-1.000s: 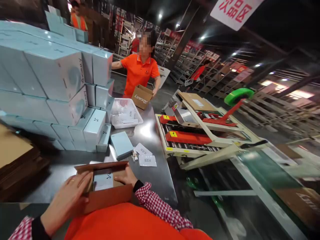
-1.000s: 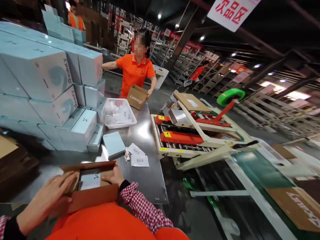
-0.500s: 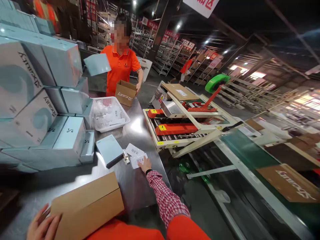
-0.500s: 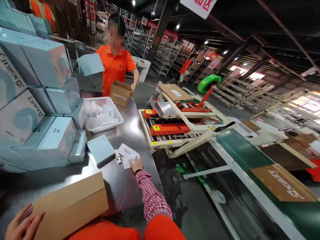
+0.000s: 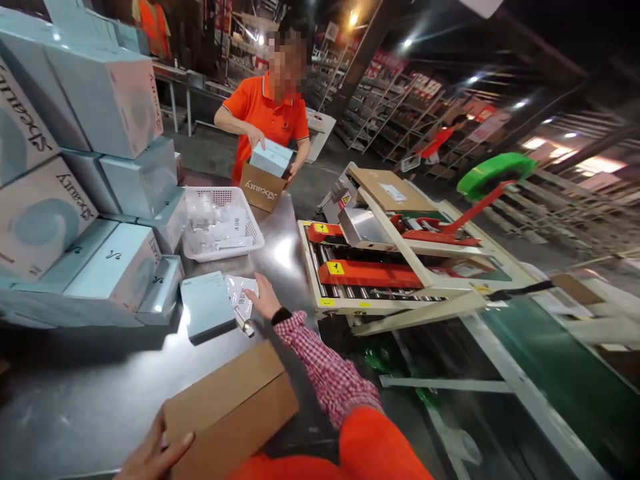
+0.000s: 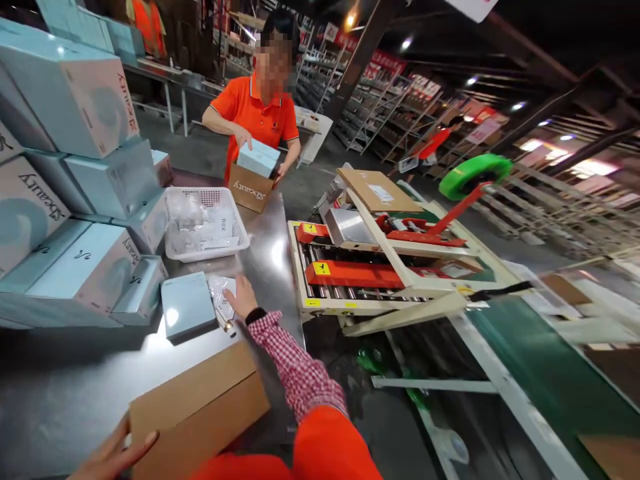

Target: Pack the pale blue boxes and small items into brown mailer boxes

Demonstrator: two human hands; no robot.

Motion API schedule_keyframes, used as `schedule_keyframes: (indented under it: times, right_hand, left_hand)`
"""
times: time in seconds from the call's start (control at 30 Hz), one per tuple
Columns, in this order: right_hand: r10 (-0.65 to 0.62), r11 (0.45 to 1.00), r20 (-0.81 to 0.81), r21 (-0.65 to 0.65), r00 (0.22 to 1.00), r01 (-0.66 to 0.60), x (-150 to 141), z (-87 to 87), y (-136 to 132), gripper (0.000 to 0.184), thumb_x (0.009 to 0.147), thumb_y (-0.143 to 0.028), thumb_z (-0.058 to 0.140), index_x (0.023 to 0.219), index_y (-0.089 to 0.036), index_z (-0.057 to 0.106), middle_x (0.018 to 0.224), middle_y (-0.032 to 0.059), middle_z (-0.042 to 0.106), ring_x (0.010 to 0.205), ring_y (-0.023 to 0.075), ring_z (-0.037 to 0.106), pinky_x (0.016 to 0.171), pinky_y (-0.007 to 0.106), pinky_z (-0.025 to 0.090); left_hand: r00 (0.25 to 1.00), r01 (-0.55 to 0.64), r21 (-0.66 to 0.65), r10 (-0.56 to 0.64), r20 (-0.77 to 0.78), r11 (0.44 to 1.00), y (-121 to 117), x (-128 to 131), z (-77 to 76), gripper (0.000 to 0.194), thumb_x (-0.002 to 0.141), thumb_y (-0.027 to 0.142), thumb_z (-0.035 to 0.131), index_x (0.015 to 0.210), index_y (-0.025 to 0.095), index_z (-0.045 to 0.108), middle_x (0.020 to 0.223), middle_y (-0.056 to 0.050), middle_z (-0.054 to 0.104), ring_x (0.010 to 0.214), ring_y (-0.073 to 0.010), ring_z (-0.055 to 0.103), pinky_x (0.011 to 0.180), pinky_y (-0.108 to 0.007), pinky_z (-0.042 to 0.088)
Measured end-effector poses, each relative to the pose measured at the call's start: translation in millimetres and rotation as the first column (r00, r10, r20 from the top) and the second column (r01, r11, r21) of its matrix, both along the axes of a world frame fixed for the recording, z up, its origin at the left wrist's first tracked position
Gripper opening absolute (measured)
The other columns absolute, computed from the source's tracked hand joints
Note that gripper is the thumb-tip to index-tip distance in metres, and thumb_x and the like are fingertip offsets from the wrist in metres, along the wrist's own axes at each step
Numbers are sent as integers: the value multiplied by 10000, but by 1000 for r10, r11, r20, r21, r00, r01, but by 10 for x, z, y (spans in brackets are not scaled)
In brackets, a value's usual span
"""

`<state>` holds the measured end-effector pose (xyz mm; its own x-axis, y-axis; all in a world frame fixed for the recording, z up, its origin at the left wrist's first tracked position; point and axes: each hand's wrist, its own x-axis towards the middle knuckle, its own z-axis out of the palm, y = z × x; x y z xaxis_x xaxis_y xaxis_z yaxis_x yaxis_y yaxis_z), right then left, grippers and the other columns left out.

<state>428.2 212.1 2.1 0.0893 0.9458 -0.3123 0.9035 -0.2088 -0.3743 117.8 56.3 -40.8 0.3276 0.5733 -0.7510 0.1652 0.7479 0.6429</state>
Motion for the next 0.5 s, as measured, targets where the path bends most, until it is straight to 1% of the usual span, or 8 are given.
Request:
schedule_keyframes:
  times: [0.07, 0.13, 0.2, 0.23, 0.3, 0.37, 0.43, 0.5]
  right_hand:
    - [113, 987, -166, 134, 980, -92, 26, 147, -742, 621, 981, -458, 371, 1540, -207, 269, 1582, 104, 310, 1466, 235, 263, 1213, 415, 198]
    - [176, 982, -249, 114, 953, -151, 29, 144, -1495, 747, 911, -544, 497, 1552, -258, 243, 1604, 100, 260, 1484, 303, 215, 1217, 500, 162]
    - [100, 995, -169, 45, 980, -94, 65, 24, -2010, 975, 788, -603, 639, 1565, -209, 200, 1625, 152, 140, 1500, 389, 79, 1199, 616, 52]
    - [48, 999, -92, 21, 995, -46, 117, -50, -2139, 1060, 740, -603, 686, 1567, -169, 183, 1626, 178, 84, 1496, 417, 18, 1183, 654, 16]
    - [-24, 1000, 83, 19, 996, 23, 305, -170, -2151, 1094, 720, -550, 718, 1558, -97, 181, 1621, 214, 34, 1489, 432, -43, 1169, 679, -1]
    - [19, 999, 212, 29, 977, -25, 587, -205, -1926, 996, 778, -470, 684, 1548, -67, 198, 1619, 223, 67, 1497, 405, -27, 1186, 650, 28]
    - [126, 990, 284, 29, 951, -139, 918, -156, -1567, 892, 833, -418, 637, 1538, -56, 227, 1613, 224, 123, 1503, 378, 17, 1202, 608, 47]
    - [232, 967, 322, 24, 918, -253, 1249, -58, -1128, 842, 864, -407, 606, 1529, -39, 244, 1605, 231, 160, 1503, 368, 48, 1211, 575, 48]
  left_hand:
    - [979, -6, -72, 21, 200, 997, 49, 584, 86, 1019, 676, 694, 684, 1492, 357, 174, 1369, -131, 579, 1079, -332, 665, 815, -486, 581]
    - [947, 17, -126, 25, 320, 992, 74, 1146, 127, 1055, 685, 635, 735, 1493, 348, 120, 1418, -150, 521, 1106, -329, 651, 830, -478, 576]
    - [901, 4, -143, 58, 430, 990, 91, 1614, 103, 976, 703, 570, 759, 1474, 332, 209, 1468, -144, 465, 1231, -302, 577, 935, -439, 538]
    - [882, 8, -146, 62, 467, 989, 106, 1787, 65, 910, 712, 555, 759, 1449, 312, 284, 1481, -140, 453, 1280, -289, 538, 980, -423, 514]
    - [883, 28, -136, 39, 467, 990, 171, 1971, -61, 818, 683, 562, 774, 1356, 251, 427, 1484, -156, 450, 1334, -291, 483, 1048, -426, 465]
    - [930, 24, -82, 8, 368, 996, 277, 1921, -244, 846, 569, 607, 819, 1239, 198, 503, 1487, -192, 433, 1374, -319, 427, 1134, -444, 366]
    - [975, -34, -7, 35, 221, 999, 388, 1673, -472, 946, 391, 665, 846, 1133, 179, 516, 1479, -228, 416, 1420, -362, 334, 1206, -435, 215]
    - [995, -80, 69, 76, 64, 994, 445, 1320, -731, 972, 264, 742, 803, 1011, 193, 511, 1353, -239, 517, 1402, -436, 325, 1210, -476, 188]
